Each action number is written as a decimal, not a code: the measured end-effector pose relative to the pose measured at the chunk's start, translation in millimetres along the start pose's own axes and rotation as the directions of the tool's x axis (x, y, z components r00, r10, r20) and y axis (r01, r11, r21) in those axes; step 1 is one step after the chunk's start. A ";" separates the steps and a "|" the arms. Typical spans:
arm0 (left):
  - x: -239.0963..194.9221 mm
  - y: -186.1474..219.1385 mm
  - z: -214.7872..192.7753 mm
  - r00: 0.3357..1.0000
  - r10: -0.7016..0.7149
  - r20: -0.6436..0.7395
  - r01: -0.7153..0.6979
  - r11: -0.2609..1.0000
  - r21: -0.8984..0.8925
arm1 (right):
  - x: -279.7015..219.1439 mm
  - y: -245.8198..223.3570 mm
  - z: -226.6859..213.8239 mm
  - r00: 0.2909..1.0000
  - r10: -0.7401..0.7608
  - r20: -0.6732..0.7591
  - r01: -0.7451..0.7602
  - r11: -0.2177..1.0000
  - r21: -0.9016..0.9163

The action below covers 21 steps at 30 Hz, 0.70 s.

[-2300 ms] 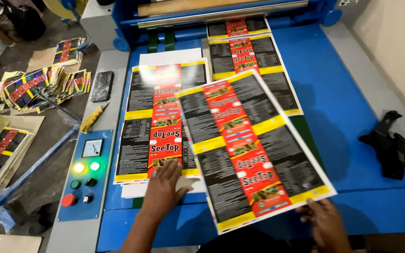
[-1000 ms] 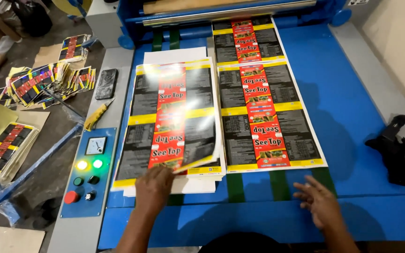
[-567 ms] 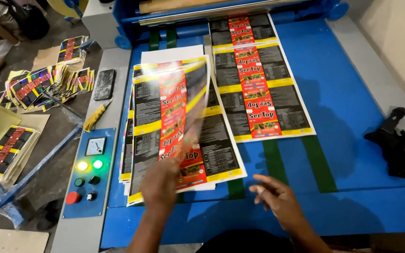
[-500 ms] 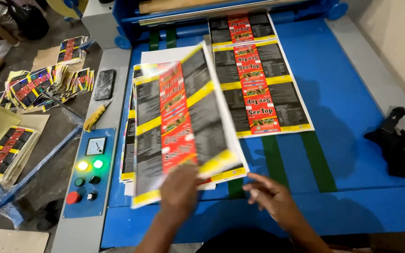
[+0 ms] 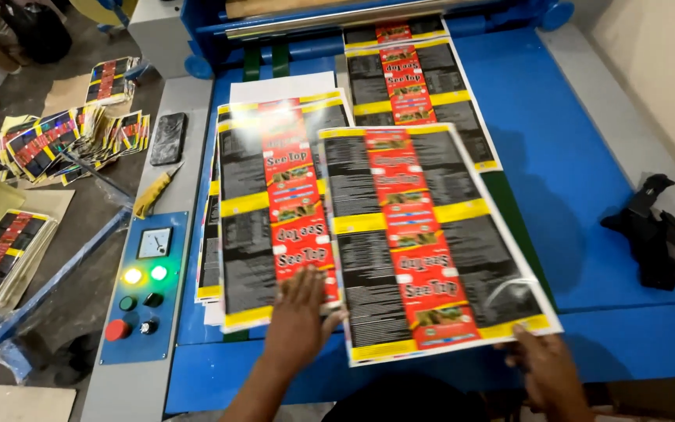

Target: Sorting and stacking printed label sheets from a production machine in a print shop.

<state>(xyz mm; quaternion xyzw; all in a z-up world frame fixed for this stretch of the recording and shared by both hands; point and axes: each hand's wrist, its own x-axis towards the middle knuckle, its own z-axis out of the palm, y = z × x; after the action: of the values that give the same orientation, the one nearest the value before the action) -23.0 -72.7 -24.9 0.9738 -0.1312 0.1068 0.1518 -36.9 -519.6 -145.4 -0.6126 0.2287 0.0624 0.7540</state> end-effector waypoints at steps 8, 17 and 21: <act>-21.0 -64.9 -15.6 0.998 -0.022 -0.057 0.035 0.972 0.233 | 11.4 27.2 -124.9 0.997 0.031 -0.076 -0.038 0.995 -0.093; -13.4 -48.9 -29.2 0.961 -0.184 -0.206 0.198 0.979 0.052 | 24.7 39.5 -92.7 0.994 0.060 -0.088 -0.073 0.986 -0.152; -14.3 -48.0 -26.6 0.962 -0.096 -0.256 0.120 0.990 0.077 | 62.5 38.6 -79.9 0.997 -0.076 -0.015 0.073 0.983 -0.167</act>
<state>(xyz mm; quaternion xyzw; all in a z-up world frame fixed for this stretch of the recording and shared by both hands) -27.2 -16.8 -16.5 0.9640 -0.0524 0.2270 0.1279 -17.3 -598.0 -217.9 -0.6821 0.2077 0.0465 0.6996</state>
